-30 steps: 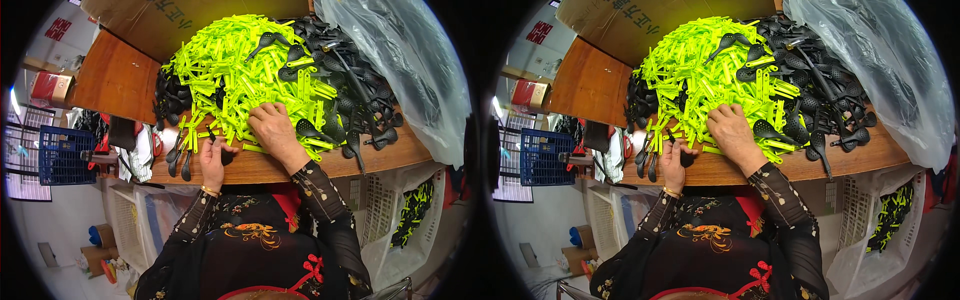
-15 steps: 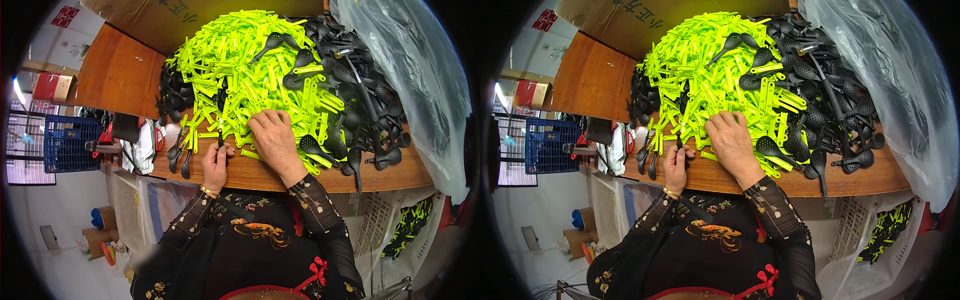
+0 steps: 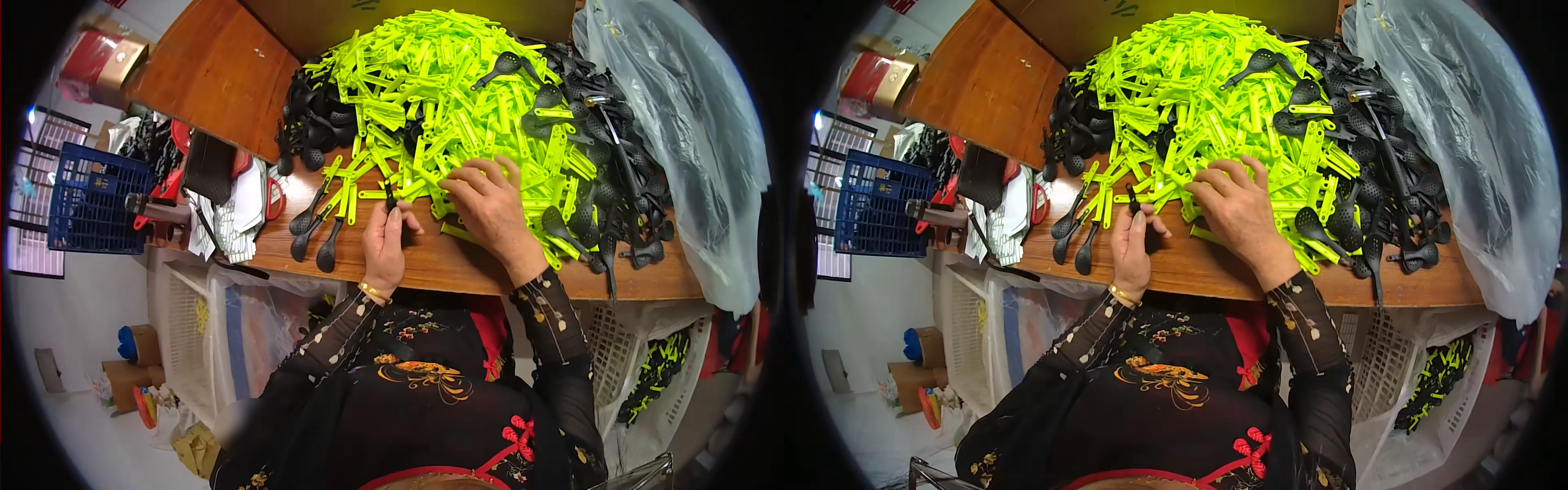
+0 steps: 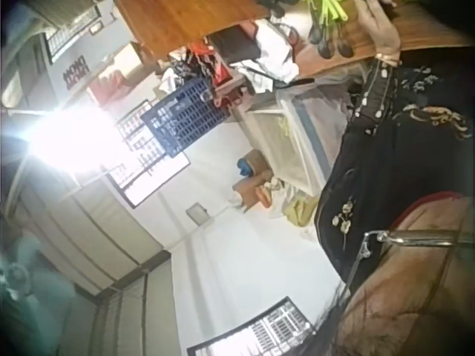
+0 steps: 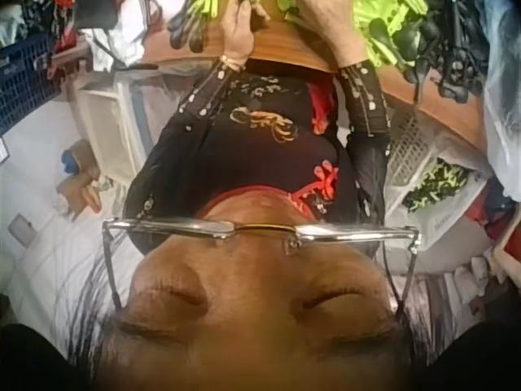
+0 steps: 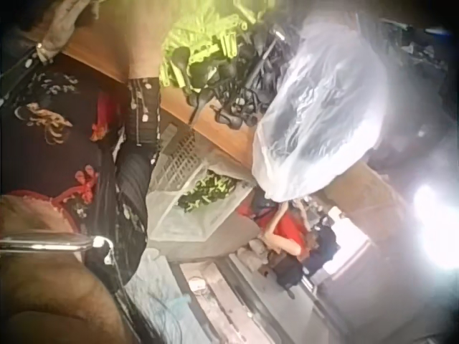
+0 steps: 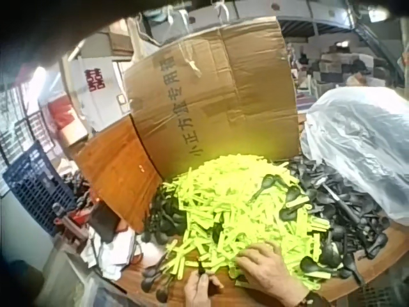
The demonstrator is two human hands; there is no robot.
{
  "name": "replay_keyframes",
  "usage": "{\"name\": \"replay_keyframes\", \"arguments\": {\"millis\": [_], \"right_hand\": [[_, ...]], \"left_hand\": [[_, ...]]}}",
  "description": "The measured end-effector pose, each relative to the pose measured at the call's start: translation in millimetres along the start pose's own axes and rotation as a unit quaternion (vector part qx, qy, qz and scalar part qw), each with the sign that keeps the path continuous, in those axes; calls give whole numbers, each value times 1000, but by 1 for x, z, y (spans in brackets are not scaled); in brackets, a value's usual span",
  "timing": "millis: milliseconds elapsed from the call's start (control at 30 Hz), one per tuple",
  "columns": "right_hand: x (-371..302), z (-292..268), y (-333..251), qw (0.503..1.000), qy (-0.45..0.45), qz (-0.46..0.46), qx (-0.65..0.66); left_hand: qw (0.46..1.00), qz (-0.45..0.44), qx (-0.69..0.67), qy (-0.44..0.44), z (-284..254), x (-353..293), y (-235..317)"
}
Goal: Assembling neon green plastic handles onto black components for toy manufacturing.
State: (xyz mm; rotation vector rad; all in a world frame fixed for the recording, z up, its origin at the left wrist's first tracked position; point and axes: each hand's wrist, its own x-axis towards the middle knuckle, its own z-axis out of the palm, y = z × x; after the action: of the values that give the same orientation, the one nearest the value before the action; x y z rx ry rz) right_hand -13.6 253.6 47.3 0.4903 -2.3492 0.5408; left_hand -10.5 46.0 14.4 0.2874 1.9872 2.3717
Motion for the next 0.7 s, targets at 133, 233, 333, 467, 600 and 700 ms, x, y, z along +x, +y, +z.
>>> {"name": "replay_keyframes", "arguments": {"millis": [133,233,333,467,600,700], "right_hand": [[24,24,-26,997,-43,-35,-57],[34,48,-26,990,-87,-35,-104],[35,53,-28,984,-113,-35,-132],[41,36,-33,990,21,99,97],[39,-3,-29,968,-1,91,232],[24,-21,-27,944,-53,164,280]], "left_hand": [[998,-6,-43,-47,-3,2,-5],[998,46,-20,-40,-2,6,-7],[997,52,-19,-62,-7,4,-11],[991,102,30,-87,-12,10,-20],[989,-32,-95,-110,-8,6,-12],[976,-86,-105,-168,-12,1,-2]]}}
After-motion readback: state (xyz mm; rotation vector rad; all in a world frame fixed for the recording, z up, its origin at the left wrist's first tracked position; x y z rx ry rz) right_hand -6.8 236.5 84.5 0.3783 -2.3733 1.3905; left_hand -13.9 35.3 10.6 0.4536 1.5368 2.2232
